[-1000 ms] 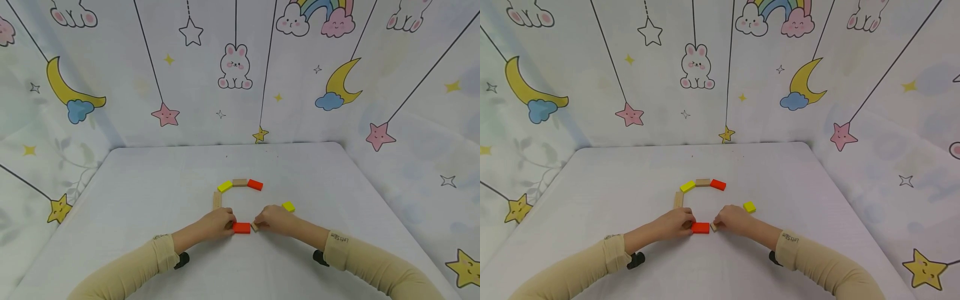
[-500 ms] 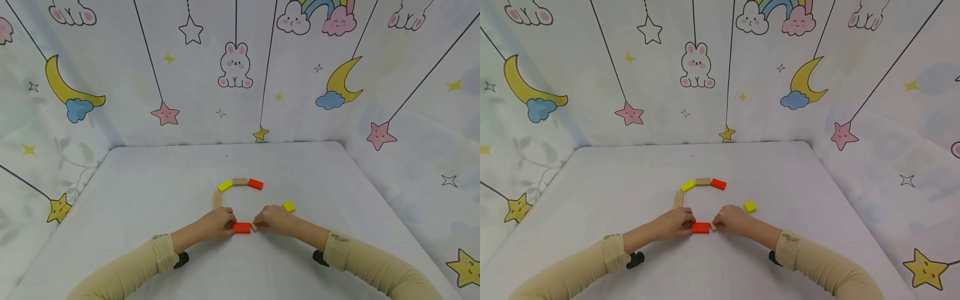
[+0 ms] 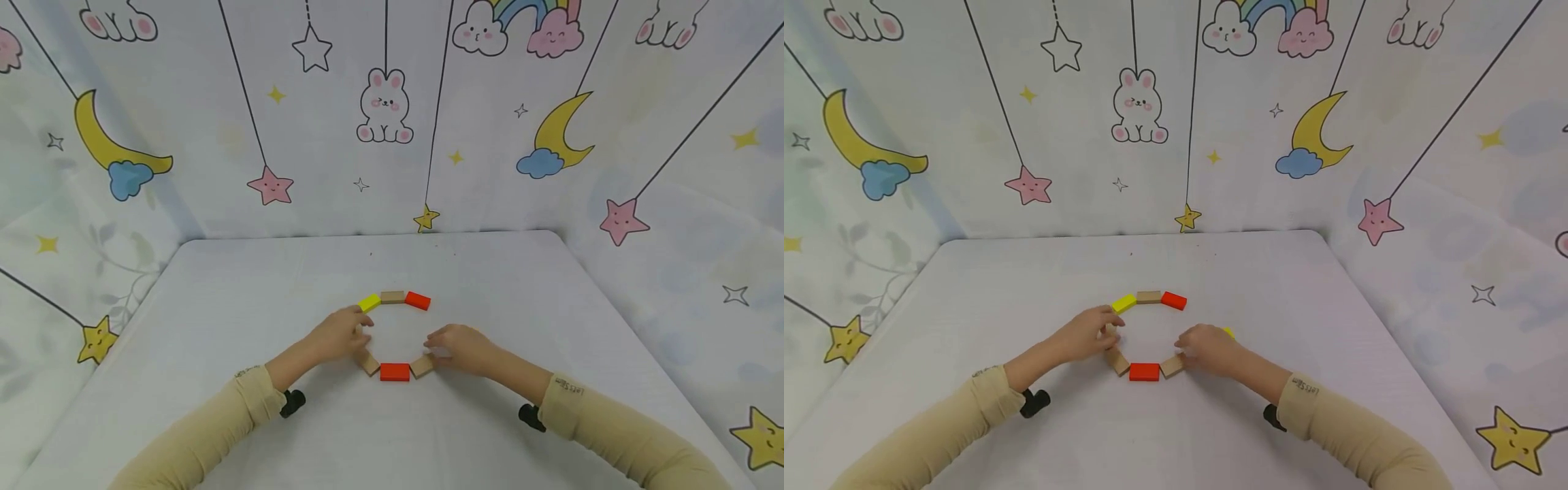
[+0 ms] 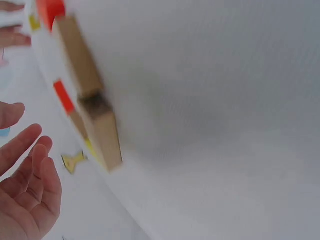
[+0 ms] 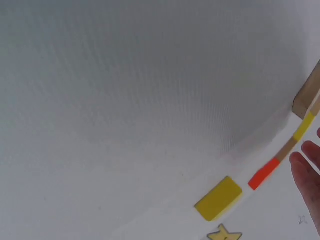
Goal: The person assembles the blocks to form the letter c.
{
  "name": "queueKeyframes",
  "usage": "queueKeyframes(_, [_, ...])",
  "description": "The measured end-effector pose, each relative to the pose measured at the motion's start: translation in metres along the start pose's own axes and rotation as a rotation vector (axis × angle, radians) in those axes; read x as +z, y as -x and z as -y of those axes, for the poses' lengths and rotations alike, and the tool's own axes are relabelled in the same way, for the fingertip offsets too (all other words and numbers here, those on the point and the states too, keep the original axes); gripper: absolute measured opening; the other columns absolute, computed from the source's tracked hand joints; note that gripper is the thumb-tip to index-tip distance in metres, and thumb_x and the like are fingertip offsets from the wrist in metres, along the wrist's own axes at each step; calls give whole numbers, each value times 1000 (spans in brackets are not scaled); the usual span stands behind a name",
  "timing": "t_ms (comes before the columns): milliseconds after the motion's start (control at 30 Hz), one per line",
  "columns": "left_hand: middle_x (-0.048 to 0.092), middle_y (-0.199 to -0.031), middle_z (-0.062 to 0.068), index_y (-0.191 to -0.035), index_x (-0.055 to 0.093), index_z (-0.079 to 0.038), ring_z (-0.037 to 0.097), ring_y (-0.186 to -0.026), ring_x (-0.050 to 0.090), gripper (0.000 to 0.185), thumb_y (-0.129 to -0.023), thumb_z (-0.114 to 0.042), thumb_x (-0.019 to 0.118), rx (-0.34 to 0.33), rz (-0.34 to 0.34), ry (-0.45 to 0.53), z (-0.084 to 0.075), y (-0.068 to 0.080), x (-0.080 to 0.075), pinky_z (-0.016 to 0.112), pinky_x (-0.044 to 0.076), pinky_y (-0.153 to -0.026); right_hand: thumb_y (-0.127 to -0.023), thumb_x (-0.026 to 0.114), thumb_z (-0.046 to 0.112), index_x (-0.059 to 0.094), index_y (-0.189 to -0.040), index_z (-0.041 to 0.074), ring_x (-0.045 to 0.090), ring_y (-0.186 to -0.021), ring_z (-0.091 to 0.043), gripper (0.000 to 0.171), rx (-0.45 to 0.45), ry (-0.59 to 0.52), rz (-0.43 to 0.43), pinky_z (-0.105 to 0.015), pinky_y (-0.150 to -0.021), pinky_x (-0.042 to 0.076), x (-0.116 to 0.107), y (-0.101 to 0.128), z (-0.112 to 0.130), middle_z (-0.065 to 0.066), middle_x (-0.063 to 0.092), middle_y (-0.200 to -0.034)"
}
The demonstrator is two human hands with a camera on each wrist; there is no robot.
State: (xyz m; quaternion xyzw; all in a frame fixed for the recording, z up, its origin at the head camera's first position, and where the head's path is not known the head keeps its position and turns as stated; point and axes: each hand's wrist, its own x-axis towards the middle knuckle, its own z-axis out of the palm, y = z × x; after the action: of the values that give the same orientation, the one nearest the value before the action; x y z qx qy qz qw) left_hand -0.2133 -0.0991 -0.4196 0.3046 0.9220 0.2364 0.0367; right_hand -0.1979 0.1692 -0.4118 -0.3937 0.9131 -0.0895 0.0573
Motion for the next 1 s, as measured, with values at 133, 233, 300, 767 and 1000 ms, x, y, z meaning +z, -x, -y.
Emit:
queueKeyframes(133, [57, -94, 11, -108, 62, 1, 20, -79, 54, 27, -84, -12, 65, -95, -87, -6, 13, -20, -16, 32, 47, -70, -81, 69, 19, 64, -113, 4, 55, -109, -26, 36, 110, -26, 33, -39, -89, 45, -8, -10, -11, -11, 62, -114])
queueKeyframes(233, [56, -96, 12, -110, 62, -1, 22, -84, 54, 26, -85, -12, 63, -160, -84, -11, 19, -36, -20, 34, 46, -74, -84, 66, 15, 62, -117, 3, 52, -113, -28, 35, 120, -58, 40, -41, -92, 42, -13, -24, -19, -12, 60, -118])
queueKeyframes(300, [56, -98, 14, -110, 62, -3, 25, -88, 54, 25, -87, -10, 61, -181, -59, -10, 21, -46, -19, 36, 45, -77, -86, 63, 10, 59, -120, 2, 51, -115, -27, 35, 107, -75, 39, -41, -93, 41, -13, -34, -24, -12, 58, -121])
queueKeyframes(767, [50, -124, 18, -116, 65, -14, 30, -116, 45, 38, -85, 4, 54, -312, 120, -80, 24, -76, -7, 39, 38, -95, -97, 42, 10, 42, -137, 9, 26, -134, -26, 40, 190, -44, 134, -40, -105, 25, 6, -83, -33, -6, 33, -144])
queueKeyframes(1000, [54, -123, 15, -117, 64, -14, 24, -110, 49, 43, -83, 9, 53, -336, 155, -47, 27, -77, -4, 33, 42, -81, -98, 39, 8, 37, -140, 11, 29, -132, -28, 42, 213, -21, 176, -40, -104, 27, 11, -90, -35, -7, 31, -145])
